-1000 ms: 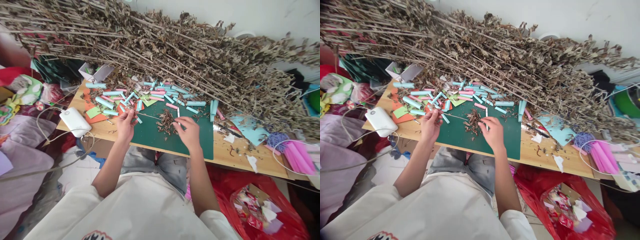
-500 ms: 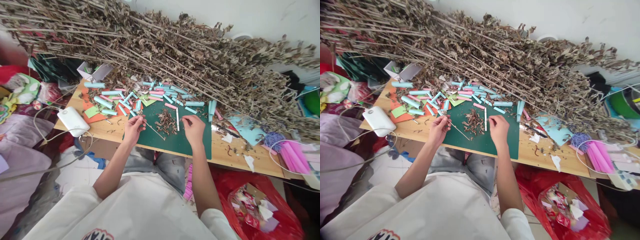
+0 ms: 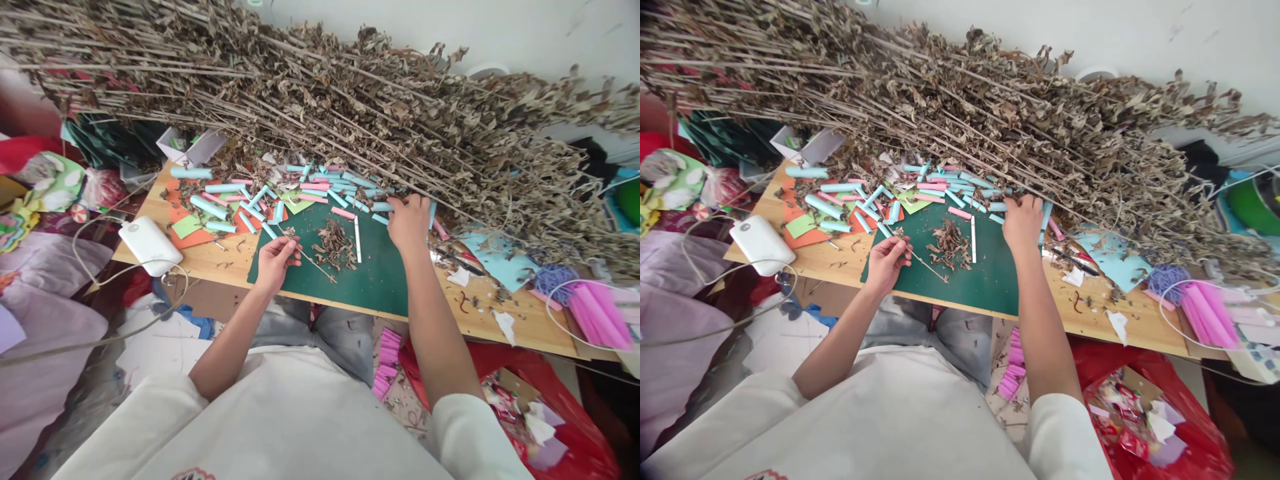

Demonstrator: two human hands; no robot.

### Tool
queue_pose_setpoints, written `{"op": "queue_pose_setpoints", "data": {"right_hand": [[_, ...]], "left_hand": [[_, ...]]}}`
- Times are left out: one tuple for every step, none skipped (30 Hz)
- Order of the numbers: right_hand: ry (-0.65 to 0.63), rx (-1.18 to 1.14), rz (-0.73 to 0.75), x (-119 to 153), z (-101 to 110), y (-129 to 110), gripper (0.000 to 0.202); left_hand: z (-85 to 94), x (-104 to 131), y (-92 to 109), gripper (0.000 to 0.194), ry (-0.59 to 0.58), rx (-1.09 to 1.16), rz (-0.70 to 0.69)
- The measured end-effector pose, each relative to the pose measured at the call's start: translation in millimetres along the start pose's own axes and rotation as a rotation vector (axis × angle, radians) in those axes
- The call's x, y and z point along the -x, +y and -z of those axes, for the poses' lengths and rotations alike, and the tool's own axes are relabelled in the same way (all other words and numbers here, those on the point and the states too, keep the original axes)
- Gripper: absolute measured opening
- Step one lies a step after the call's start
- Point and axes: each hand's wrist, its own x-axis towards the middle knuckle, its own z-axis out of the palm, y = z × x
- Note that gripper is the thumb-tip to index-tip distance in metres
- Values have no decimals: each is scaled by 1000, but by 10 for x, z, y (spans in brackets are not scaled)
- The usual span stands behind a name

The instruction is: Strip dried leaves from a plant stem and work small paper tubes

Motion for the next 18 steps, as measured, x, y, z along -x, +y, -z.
{"op": "queue_pose_setpoints", "data": {"right_hand": [[-10, 24, 6, -22, 5, -15, 34], [-16, 46, 11, -34, 14, -34, 32], [-18, 66, 18, -36, 28, -53, 30], [-15, 83, 21, -30, 49, -69, 29], [-10, 95, 21, -14, 77, -82, 28], [0, 102, 15, 11, 113, -90, 27], [13, 100, 5, 43, 155, -96, 27], [29, 93, -6, 82, 200, -101, 28], [48, 82, -17, 126, 244, -107, 28], [67, 68, -24, 173, 282, -114, 30], [82, 51, -28, 220, 312, -122, 31], [94, 31, -33, 265, 329, -132, 33], [101, 7, -42, 308, 334, -143, 34], [105, -22, -55, 347, 327, -152, 35], [109, -55, -70, 381, 311, -161, 36], [114, -93, -85, 411, 289, -169, 37], [123, -133, -97, 435, 266, -178, 37], [133, -175, -103, 453, 244, -189, 38]], "left_hand": [[-6, 0, 3, 32, -4, -4, -2], [-12, 1, 7, 32, -7, -7, -3], [-17, 2, 10, 32, -7, -10, -4], [-21, 5, 12, 32, -4, -12, -4], [-23, 7, 13, 31, -1, -12, -3], [-23, 10, 12, 31, 2, -13, 0], [-21, 14, 11, 30, 4, -13, 2], [-19, 16, 10, 30, 4, -14, 3], [-17, 18, 8, 29, 2, -17, 2], [-16, 18, 6, 29, 2, -23, 0], [-16, 18, 4, 28, 3, -30, -2], [-17, 16, 3, 28, 6, -36, -4], [-20, 14, 2, 28, 9, -41, -4], [-23, 12, 1, 28, 13, -44, -4], [-27, 10, 1, 28, 14, -46, -5], [-31, 9, 0, 28, 14, -46, -7], [-33, 9, -2, 28, 13, -47, -10], [-35, 10, -4, 27, 10, -48, -12]]}}
